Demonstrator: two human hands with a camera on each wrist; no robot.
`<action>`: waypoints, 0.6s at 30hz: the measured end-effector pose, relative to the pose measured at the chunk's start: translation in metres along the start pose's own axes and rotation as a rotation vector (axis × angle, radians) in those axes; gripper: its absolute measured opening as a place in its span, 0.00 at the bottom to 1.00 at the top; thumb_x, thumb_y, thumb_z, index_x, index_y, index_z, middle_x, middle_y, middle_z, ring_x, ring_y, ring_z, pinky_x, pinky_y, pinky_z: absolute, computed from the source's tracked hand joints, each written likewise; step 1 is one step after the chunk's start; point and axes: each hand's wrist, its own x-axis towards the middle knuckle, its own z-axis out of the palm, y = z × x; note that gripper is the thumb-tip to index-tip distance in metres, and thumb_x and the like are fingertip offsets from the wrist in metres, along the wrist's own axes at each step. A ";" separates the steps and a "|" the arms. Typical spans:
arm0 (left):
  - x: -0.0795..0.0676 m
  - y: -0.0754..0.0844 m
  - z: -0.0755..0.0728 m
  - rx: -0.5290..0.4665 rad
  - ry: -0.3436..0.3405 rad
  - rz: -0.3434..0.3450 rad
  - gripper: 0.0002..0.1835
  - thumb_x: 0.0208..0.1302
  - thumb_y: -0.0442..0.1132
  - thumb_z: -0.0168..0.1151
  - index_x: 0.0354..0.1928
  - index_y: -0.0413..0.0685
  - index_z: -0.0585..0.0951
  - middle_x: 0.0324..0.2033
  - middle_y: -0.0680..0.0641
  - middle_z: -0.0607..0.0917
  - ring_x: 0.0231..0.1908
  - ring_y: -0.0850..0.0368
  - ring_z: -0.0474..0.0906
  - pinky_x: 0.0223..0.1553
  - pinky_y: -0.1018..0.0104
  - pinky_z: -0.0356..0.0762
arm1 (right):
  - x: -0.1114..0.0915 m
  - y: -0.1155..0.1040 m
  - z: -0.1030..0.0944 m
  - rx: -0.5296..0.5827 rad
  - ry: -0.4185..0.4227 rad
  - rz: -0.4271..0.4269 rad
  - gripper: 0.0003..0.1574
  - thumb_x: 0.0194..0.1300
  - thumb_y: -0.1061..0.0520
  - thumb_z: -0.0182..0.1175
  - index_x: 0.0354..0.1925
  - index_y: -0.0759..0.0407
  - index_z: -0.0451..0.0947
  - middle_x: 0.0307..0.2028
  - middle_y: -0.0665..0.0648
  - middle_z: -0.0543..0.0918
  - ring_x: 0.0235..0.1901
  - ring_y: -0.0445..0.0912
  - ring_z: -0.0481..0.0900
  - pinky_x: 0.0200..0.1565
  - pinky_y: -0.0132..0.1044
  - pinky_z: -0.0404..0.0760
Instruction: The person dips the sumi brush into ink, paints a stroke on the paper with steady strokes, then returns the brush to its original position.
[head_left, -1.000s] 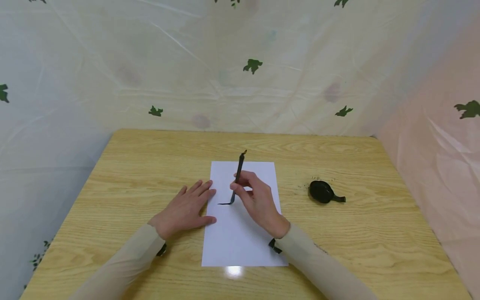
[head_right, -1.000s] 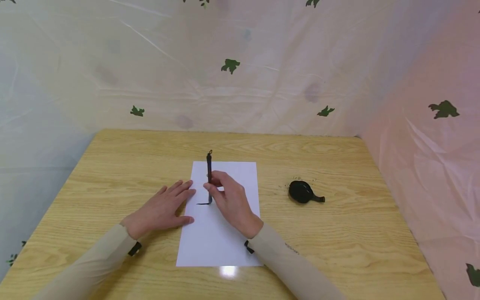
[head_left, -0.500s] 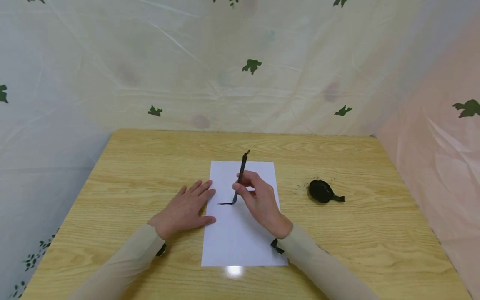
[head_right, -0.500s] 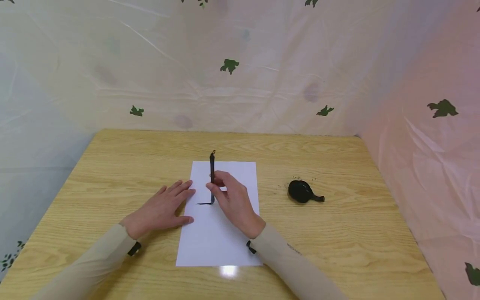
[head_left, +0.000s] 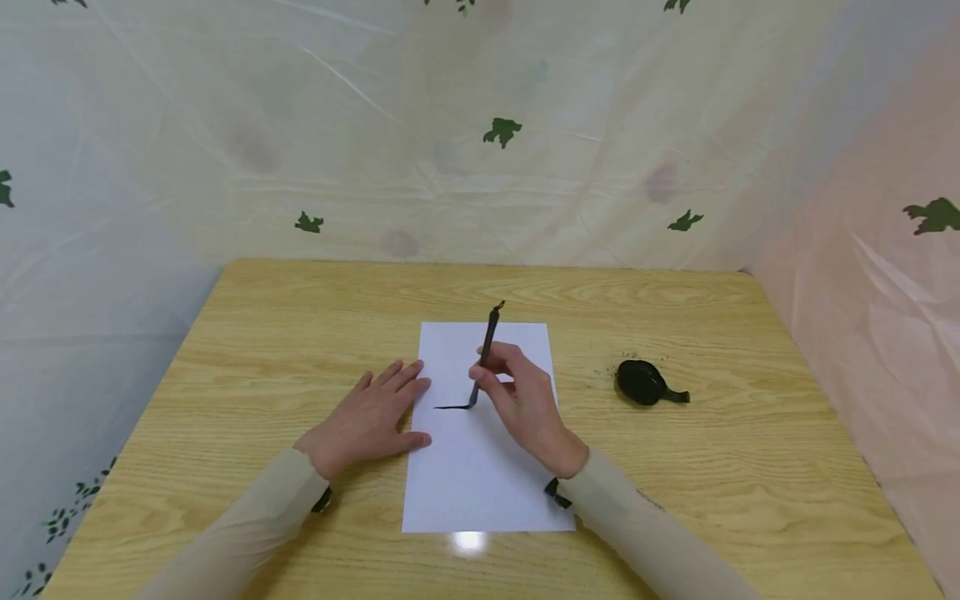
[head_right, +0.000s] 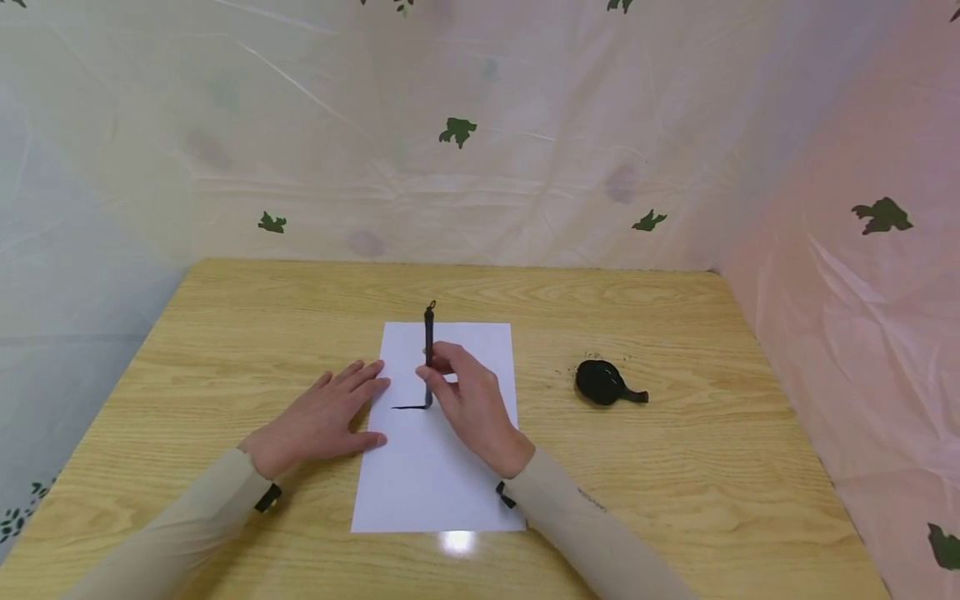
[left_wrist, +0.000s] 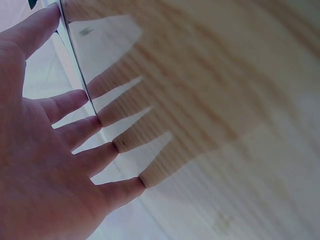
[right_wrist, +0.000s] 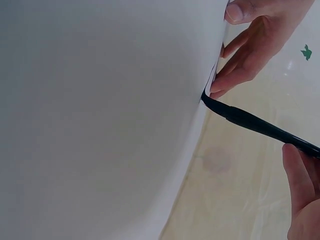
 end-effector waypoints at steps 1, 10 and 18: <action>0.000 0.000 0.000 0.001 0.000 -0.001 0.44 0.66 0.63 0.67 0.76 0.44 0.68 0.80 0.43 0.58 0.79 0.39 0.49 0.71 0.28 0.53 | 0.000 0.000 0.000 -0.001 0.000 0.002 0.22 0.69 0.67 0.66 0.58 0.62 0.72 0.43 0.58 0.85 0.44 0.51 0.88 0.39 0.37 0.88; 0.000 0.000 0.000 0.011 0.002 0.007 0.45 0.66 0.63 0.67 0.76 0.44 0.68 0.80 0.42 0.58 0.79 0.38 0.50 0.70 0.28 0.53 | -0.001 0.000 -0.002 0.001 0.002 0.012 0.21 0.69 0.66 0.66 0.57 0.65 0.72 0.42 0.59 0.85 0.43 0.51 0.88 0.39 0.37 0.88; 0.000 0.000 0.000 0.009 0.003 0.008 0.45 0.66 0.63 0.67 0.76 0.44 0.68 0.80 0.42 0.58 0.79 0.38 0.50 0.71 0.28 0.53 | -0.002 0.000 -0.005 -0.008 0.016 0.026 0.20 0.69 0.66 0.66 0.57 0.63 0.74 0.42 0.58 0.86 0.43 0.50 0.88 0.39 0.36 0.88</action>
